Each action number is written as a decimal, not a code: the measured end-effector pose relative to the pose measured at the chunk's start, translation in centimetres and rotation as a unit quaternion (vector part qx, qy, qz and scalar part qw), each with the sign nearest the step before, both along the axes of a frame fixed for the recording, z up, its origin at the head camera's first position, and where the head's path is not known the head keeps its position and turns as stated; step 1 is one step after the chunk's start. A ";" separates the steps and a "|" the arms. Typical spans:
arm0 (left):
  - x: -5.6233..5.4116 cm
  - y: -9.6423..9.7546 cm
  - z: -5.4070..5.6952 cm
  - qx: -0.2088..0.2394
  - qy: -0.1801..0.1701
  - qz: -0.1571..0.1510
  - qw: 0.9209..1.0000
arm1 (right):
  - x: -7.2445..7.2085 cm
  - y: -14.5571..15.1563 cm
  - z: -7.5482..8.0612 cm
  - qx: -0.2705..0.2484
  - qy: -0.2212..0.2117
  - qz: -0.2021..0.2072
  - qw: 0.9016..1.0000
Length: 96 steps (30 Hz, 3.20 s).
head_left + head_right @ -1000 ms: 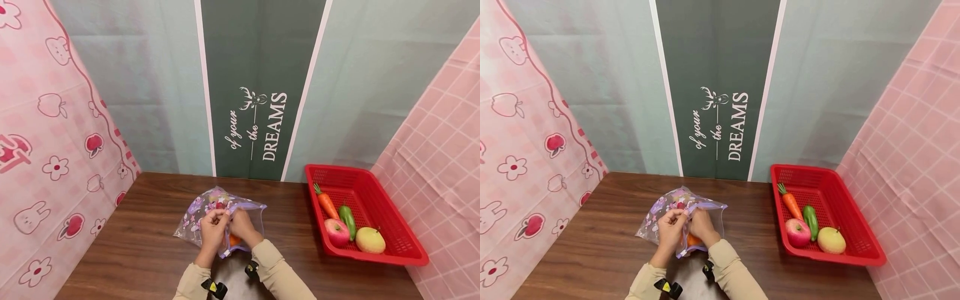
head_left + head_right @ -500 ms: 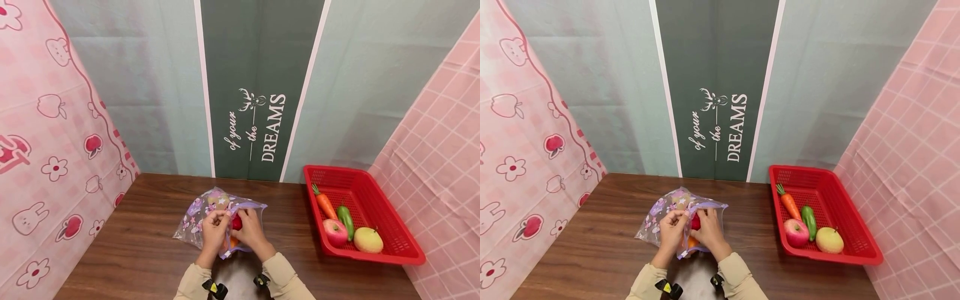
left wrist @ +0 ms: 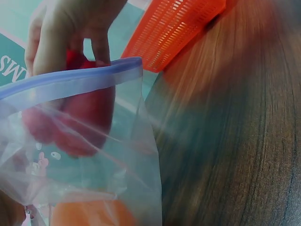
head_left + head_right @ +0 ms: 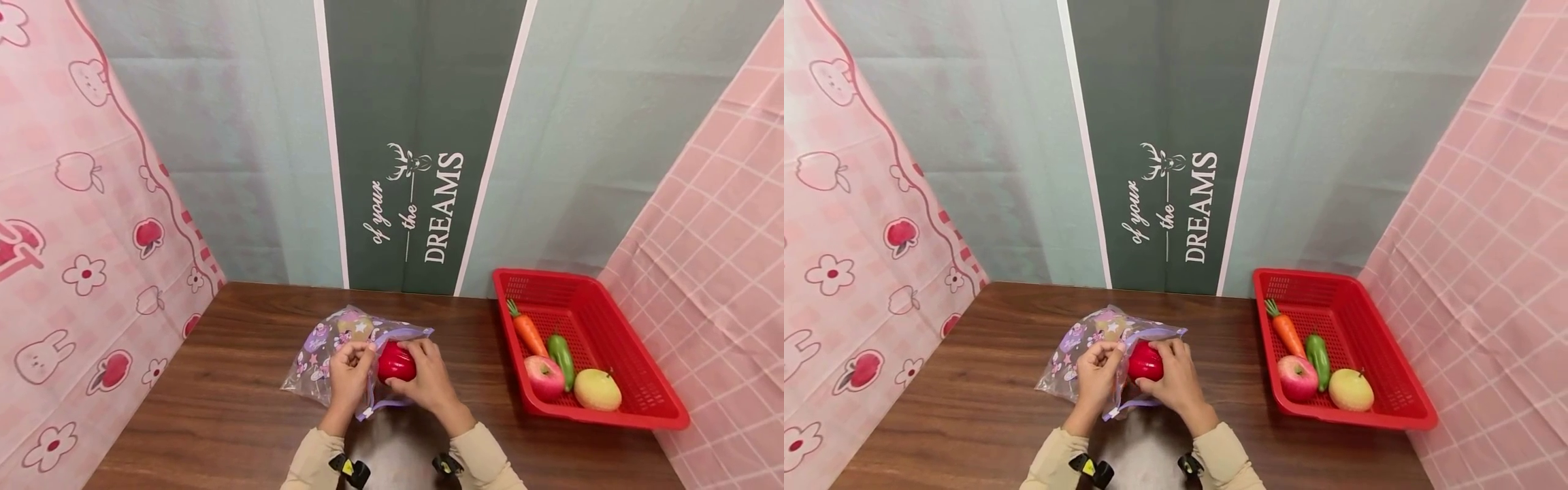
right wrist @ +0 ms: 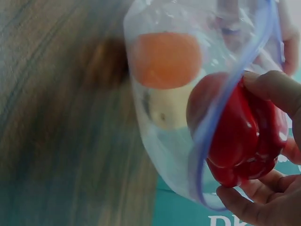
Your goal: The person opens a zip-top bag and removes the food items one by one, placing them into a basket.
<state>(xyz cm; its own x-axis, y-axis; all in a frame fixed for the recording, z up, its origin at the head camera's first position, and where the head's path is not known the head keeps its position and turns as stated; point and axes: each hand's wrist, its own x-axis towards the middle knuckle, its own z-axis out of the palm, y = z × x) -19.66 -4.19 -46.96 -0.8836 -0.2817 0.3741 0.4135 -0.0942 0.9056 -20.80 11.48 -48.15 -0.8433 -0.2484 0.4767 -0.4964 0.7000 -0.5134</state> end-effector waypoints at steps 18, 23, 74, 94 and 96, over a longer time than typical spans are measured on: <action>-0.3 0.1 -0.2 0.013 -0.001 -0.025 1.000 | 0.1 3.8 2.7 -0.027 -0.069 0.053 0.996; -0.3 0.1 -0.4 0.001 0.004 -0.023 1.000 | -0.1 4.9 2.6 -0.056 -0.066 0.048 0.995; -0.1 -0.2 -1.9 -0.021 0.021 -0.034 0.999 | -2.2 13.6 4.1 -0.100 -0.105 -0.003 0.989; 0.0 -0.5 -2.1 -0.015 -0.014 -0.053 0.998 | -3.3 18.2 5.2 -0.050 -0.104 -0.043 0.992; 0.1 -0.5 -2.1 -0.016 -0.023 -0.053 0.998 | -3.2 18.6 5.4 -0.052 -0.115 -0.050 0.991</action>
